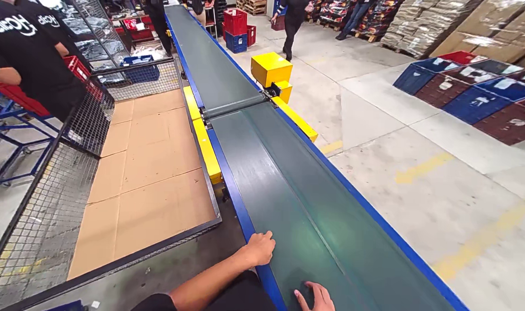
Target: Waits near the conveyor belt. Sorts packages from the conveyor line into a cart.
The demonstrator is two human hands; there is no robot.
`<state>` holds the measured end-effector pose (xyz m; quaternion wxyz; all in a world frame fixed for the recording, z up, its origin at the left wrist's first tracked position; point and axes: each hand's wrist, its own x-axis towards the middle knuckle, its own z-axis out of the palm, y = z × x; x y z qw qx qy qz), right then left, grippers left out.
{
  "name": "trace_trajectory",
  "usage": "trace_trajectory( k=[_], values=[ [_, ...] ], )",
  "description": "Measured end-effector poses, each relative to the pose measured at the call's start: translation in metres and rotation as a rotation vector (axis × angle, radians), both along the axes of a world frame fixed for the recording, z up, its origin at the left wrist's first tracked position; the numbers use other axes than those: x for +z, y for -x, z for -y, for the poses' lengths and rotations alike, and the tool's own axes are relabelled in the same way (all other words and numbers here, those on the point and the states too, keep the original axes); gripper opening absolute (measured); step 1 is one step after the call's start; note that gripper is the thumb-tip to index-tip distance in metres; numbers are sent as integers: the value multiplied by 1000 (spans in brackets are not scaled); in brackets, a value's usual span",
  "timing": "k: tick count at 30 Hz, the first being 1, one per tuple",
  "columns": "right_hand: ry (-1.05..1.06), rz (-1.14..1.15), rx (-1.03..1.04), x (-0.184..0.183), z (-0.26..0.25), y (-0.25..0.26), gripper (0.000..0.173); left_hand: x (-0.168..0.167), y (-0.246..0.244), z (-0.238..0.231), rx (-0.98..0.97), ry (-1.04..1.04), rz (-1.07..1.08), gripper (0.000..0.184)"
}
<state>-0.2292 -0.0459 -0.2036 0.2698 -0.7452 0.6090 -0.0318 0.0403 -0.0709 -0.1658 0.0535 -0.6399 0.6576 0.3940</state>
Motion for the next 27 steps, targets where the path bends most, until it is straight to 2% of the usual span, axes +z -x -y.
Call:
trace_trajectory(
  k=[4,7,8,10,13,14,16,20,22,24,27],
  values=[
    [-29,51,-27,-2,2,-2,45,0,-2,1,-62,-23,-53,35],
    [-120,-38,-24,-7,4,0,41,3,4,-4,4,25,-64,33],
    [-140,-1,-29,-5,6,2,39,2,5,-5,18,8,-48,32],
    [-223,270,-117,1,6,3,41,0,3,-6,-5,-44,-78,32],
    [-663,862,-400,14,3,-5,47,5,0,-3,-162,-147,-188,40],
    [-789,968,-451,11,2,-6,50,9,1,-4,-211,-164,-197,41],
    [-910,1026,-524,2,2,-12,53,15,1,-2,-258,-175,-171,41],
    [-1156,1278,-480,4,1,-23,70,25,-1,-1,-183,-242,-18,36],
    [-1145,1262,-523,2,1,-28,68,37,-3,3,-195,-274,4,37],
    [-1037,1124,-594,-3,-2,-29,63,45,-5,8,-207,-259,-49,37],
    [-873,1025,-663,4,4,-30,53,34,-7,19,-198,-246,-19,36]
  ],
)
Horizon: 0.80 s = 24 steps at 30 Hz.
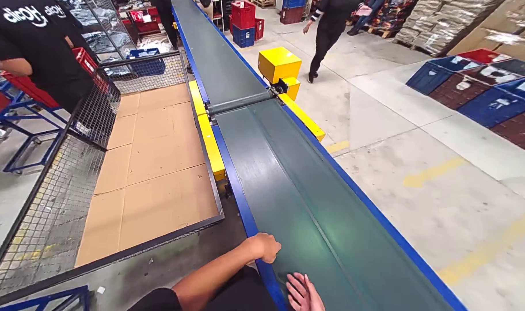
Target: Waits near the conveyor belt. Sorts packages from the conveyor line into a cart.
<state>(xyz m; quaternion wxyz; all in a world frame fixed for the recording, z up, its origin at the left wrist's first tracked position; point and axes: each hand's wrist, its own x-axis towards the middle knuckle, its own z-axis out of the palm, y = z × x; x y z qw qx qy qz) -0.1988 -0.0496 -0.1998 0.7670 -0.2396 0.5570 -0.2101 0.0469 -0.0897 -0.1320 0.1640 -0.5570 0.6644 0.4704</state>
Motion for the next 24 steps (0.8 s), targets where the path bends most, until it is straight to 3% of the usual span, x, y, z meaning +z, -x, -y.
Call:
trace_trajectory(
  k=[3,7,10,14,19,24],
  values=[
    [-23,76,-78,-1,9,4,41,-6,5,3,-51,-37,44,35],
    [-104,44,-121,-21,8,6,36,-15,14,-10,-21,74,-124,35],
    [-130,146,-110,-12,7,7,40,-15,20,-17,-64,59,-44,34],
    [-151,166,-143,-2,4,11,44,-6,22,-22,-72,104,-186,34],
    [-75,286,-98,23,11,12,50,-13,33,-14,-160,-103,102,38],
    [-120,145,-56,-18,7,10,44,-10,37,-13,-213,4,-58,39]
  ],
)
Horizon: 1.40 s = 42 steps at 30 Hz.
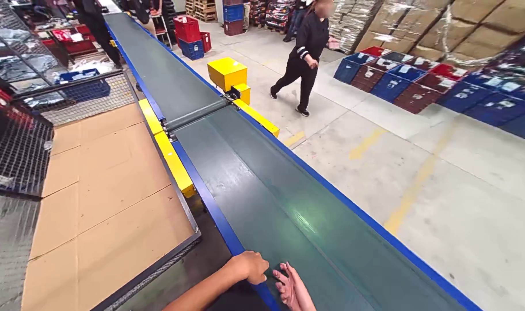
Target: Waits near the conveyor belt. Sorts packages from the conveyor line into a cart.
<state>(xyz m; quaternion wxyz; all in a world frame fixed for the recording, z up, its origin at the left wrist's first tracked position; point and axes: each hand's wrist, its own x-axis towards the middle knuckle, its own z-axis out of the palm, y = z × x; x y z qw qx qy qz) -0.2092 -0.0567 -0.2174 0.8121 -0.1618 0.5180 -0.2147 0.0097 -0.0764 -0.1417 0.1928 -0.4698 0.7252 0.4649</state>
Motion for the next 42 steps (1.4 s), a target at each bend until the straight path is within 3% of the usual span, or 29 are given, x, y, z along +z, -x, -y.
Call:
trace_trajectory(
  k=[4,11,14,20,27,31,42],
  values=[
    [-4,28,12,4,-11,6,47,-5,3,2,92,32,48,40],
    [-28,81,16,5,-14,4,48,3,-12,-1,52,-29,58,43],
    [-34,44,31,3,-15,1,50,-8,-21,-5,89,-17,93,40],
    [-23,-3,67,7,-11,-9,50,-9,-28,1,118,45,-32,45],
    [-26,-65,55,16,-9,-6,48,3,-36,18,213,-7,205,40],
    [-29,-121,54,9,-10,-12,51,10,-42,17,119,-51,65,47],
    [107,-76,7,3,-13,-18,51,-18,-34,4,323,224,-130,36]
  ],
)
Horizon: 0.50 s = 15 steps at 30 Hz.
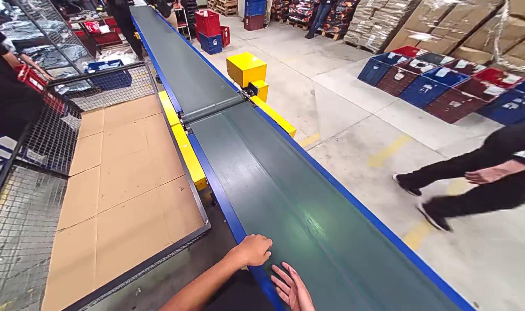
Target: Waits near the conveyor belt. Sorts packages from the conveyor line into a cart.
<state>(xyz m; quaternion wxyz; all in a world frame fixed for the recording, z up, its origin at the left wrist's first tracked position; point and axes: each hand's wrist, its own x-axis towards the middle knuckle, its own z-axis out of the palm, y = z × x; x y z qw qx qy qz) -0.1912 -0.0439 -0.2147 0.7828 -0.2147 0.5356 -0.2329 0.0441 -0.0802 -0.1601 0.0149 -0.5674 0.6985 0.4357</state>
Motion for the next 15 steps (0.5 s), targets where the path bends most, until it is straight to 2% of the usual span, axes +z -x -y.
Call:
trace_trajectory(
  k=[3,5,8,15],
  values=[
    [10,-53,-6,4,-2,-1,50,-10,-2,0,22,-53,107,37],
    [54,-92,13,9,1,-1,48,-5,-6,3,62,-45,138,38],
    [67,-106,26,9,0,2,48,-2,-10,1,129,-39,134,40],
    [72,-126,73,11,1,0,47,0,-22,-4,108,-108,159,44]
  ],
)
